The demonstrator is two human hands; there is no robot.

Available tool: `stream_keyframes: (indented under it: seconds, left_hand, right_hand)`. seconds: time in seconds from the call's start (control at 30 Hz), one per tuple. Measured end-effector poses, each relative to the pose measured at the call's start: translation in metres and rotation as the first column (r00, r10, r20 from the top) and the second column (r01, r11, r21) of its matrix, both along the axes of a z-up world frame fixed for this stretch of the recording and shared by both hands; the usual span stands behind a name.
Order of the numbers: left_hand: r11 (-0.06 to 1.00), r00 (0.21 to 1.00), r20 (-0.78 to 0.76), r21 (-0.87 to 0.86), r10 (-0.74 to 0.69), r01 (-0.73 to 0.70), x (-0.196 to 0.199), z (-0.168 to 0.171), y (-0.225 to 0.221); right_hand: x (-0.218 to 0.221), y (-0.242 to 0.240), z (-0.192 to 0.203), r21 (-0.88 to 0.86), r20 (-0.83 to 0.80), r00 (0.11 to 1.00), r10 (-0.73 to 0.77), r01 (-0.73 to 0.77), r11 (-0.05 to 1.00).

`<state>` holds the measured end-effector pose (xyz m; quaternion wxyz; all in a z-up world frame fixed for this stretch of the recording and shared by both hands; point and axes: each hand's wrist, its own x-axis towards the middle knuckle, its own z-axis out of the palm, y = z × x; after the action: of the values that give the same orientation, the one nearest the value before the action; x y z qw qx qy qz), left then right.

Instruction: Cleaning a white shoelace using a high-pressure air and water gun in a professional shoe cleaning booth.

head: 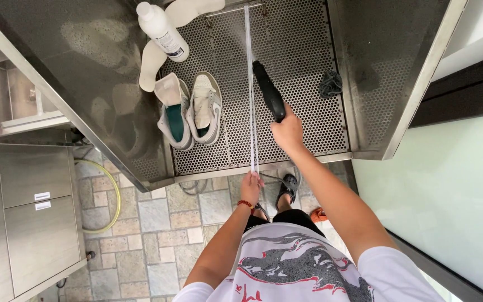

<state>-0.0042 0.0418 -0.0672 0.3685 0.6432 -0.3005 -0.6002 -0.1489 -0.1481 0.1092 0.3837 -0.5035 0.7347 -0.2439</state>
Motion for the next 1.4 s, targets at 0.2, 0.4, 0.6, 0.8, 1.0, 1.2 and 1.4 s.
stream_keyframes:
  seconds: [0.2, 0.4, 0.6, 0.8, 1.0, 1.2, 1.4]
  left_hand:
    - [0.999, 0.999, 0.019, 0.010, -0.036, 0.036, 0.005, -0.002, 0.003]
    - [1.000, 1.000, 0.016, 0.004, -0.015, 0.014, 0.014, 0.006, 0.003]
    - [1.000, 1.000, -0.018, 0.030, 0.001, -0.001, 0.021, 0.004, 0.003]
    - [0.999, 0.996, -0.079, 0.025, 0.028, -0.026, 0.011, -0.011, 0.009]
    - [0.999, 0.998, -0.058, 0.045, 0.032, -0.030, 0.010, -0.003, 0.005]
    - [0.999, 1.000, -0.003, 0.039, 0.015, -0.014, 0.007, 0.002, 0.005]
    - [1.000, 0.999, 0.024, 0.005, 0.023, -0.023, 0.004, -0.003, 0.008]
  right_hand:
    - [0.015, -0.027, 0.005, 0.045, -0.069, 0.997, 0.036, -0.033, 0.998]
    - [0.027, -0.053, -0.001, -0.031, -0.146, 0.986, 0.085, -0.090, 0.995]
    - [0.039, -0.062, 0.004, 0.069, -0.140, 0.984, 0.107, -0.098, 0.993]
    - [0.038, -0.072, -0.010, 0.031, -0.146, 0.984, 0.104, -0.100, 0.994]
    - [0.035, -0.086, 0.000, 0.032, -0.091, 0.991, 0.098, -0.095, 0.995]
    - [0.033, -0.096, -0.002, -0.047, -0.064, 0.994, 0.091, -0.094, 0.994]
    - [0.026, -0.109, -0.014, -0.055, -0.058, 0.994, 0.098, -0.101, 0.993]
